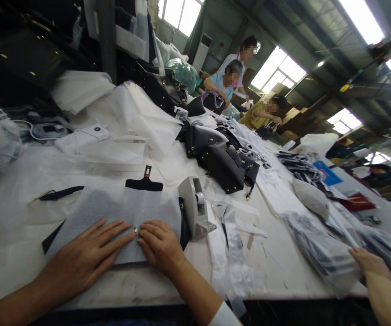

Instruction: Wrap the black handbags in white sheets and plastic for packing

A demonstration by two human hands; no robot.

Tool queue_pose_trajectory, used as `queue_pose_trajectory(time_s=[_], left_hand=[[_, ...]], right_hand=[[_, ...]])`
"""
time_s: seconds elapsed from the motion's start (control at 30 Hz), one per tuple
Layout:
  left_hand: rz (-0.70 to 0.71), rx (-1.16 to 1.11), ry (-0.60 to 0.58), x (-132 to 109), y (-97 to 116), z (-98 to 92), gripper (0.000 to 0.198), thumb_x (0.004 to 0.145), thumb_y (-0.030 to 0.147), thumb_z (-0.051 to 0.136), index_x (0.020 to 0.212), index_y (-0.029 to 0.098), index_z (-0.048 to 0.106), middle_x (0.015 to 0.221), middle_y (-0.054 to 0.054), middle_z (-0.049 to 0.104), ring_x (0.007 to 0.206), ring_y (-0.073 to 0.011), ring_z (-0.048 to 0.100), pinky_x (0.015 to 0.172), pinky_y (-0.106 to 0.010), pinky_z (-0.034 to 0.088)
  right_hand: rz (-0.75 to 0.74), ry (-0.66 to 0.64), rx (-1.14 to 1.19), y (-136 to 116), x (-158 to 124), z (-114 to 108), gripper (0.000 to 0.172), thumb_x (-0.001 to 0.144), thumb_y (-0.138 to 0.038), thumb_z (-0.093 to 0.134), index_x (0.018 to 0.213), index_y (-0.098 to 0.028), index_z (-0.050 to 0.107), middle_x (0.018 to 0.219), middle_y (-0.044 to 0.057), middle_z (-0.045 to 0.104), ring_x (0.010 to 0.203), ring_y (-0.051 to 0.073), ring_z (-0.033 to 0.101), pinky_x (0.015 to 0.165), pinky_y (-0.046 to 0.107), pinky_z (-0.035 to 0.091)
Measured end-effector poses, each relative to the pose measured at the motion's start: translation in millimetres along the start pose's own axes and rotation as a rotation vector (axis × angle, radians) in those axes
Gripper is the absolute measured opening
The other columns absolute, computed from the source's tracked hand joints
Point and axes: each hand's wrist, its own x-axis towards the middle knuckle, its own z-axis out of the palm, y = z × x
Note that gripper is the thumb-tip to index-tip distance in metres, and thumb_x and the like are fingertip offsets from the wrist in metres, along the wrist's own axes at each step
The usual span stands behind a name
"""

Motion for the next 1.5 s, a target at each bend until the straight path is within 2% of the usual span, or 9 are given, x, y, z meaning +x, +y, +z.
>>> queue_pose_trajectory(time_s=[0.33, 0.47, 0.6, 0.73, 0.87, 1.1, 1.17, 1.37, 1.5], left_hand=[[0.038, 0.061, 0.050, 3.8, -0.9, 0.3, 0.061, 0.090, 0.018, 0.057, 0.148, 0.034, 0.052, 0.142, -0.002, 0.066, 0.128, -0.0249, 0.061, 0.113, -0.043, 0.041], [0.039, 0.052, 0.076, 2.3, -2.4, 2.0, 0.061, 0.090, 0.017, 0.056, 0.148, 0.037, 0.052, 0.145, 0.001, 0.063, 0.131, -0.0225, 0.059, 0.116, -0.039, 0.039], [0.070, 0.142, 0.104, -0.2, -4.6, 5.7, 0.066, 0.088, 0.021, 0.059, 0.150, 0.039, 0.049, 0.147, 0.004, 0.062, 0.131, -0.0217, 0.060, 0.112, -0.039, 0.044], [0.063, 0.187, 0.103, -1.0, -5.7, 7.2, 0.067, 0.088, 0.024, 0.060, 0.151, 0.041, 0.047, 0.149, 0.006, 0.060, 0.131, -0.0215, 0.060, 0.109, -0.038, 0.048], [0.077, 0.200, 0.140, -0.7, -5.2, 6.8, 0.065, 0.087, 0.024, 0.060, 0.150, 0.039, 0.049, 0.147, 0.007, 0.062, 0.128, -0.0200, 0.062, 0.107, -0.035, 0.050], [0.036, 0.125, 0.107, -1.6, -2.2, 10.1, 0.070, 0.086, 0.018, 0.059, 0.152, 0.039, 0.046, 0.147, 0.003, 0.062, 0.132, -0.0225, 0.060, 0.113, -0.042, 0.046], [0.034, 0.113, 0.094, -3.0, -1.5, 10.5, 0.070, 0.087, 0.017, 0.057, 0.153, 0.038, 0.045, 0.149, 0.001, 0.060, 0.134, -0.0233, 0.058, 0.114, -0.043, 0.045], [0.009, 0.087, 0.053, -2.9, -2.4, 6.9, 0.067, 0.091, 0.017, 0.059, 0.151, 0.042, 0.046, 0.159, -0.001, 0.050, 0.140, -0.0261, 0.054, 0.114, -0.044, 0.046], [0.010, 0.084, 0.022, 0.3, -2.6, 4.0, 0.065, 0.094, 0.022, 0.059, 0.153, 0.043, 0.043, 0.157, 0.002, 0.052, 0.137, -0.0261, 0.057, 0.112, -0.046, 0.050]], right_hand=[[0.098, -0.099, 0.130, -7.2, 12.6, -14.9, 0.025, 0.100, -0.020, 0.059, 0.120, -0.019, 0.073, 0.112, 0.008, 0.077, 0.109, 0.022, 0.071, 0.102, 0.037, 0.056], [0.418, -0.060, 0.134, 5.7, 58.9, -31.2, 0.018, 0.098, -0.020, 0.061, 0.103, -0.023, 0.079, 0.102, 0.003, 0.079, 0.099, 0.018, 0.075, 0.096, 0.027, 0.056], [0.589, 0.049, 0.015, 50.1, 119.7, -16.7, 0.034, 0.092, -0.019, 0.070, 0.125, -0.017, 0.071, 0.128, 0.013, 0.072, 0.123, 0.028, 0.066, 0.111, 0.042, 0.048], [0.674, 0.013, 0.040, 78.3, 155.8, 3.4, 0.039, 0.081, -0.018, 0.082, 0.118, -0.018, 0.074, 0.095, 0.007, 0.081, 0.094, 0.027, 0.077, 0.089, 0.037, 0.060], [0.616, 0.035, 0.069, 53.3, 143.6, -1.5, 0.010, 0.084, -0.015, 0.076, 0.091, -0.022, 0.078, 0.090, 0.000, 0.081, 0.089, 0.020, 0.077, 0.085, 0.028, 0.058], [0.282, 0.123, -0.057, -17.3, 71.1, -4.5, 0.019, 0.095, -0.010, 0.063, 0.099, -0.025, 0.075, 0.094, 0.001, 0.079, 0.090, 0.019, 0.073, 0.092, 0.033, 0.050], [0.186, 0.179, -0.113, -18.4, 62.3, -2.1, 0.022, 0.100, -0.011, 0.057, 0.101, -0.025, 0.073, 0.094, 0.001, 0.079, 0.089, 0.018, 0.073, 0.092, 0.033, 0.049], [0.243, 0.316, -0.267, -0.2, 78.0, -13.0, 0.034, 0.101, -0.014, 0.055, 0.133, -0.020, 0.063, 0.125, 0.010, 0.072, 0.116, 0.025, 0.066, 0.102, 0.041, 0.051], [0.156, 0.116, -0.199, 2.9, 76.9, -8.9, 0.025, 0.099, -0.011, 0.059, 0.121, -0.020, 0.069, 0.117, 0.009, 0.074, 0.112, 0.023, 0.067, 0.103, 0.039, 0.053]])
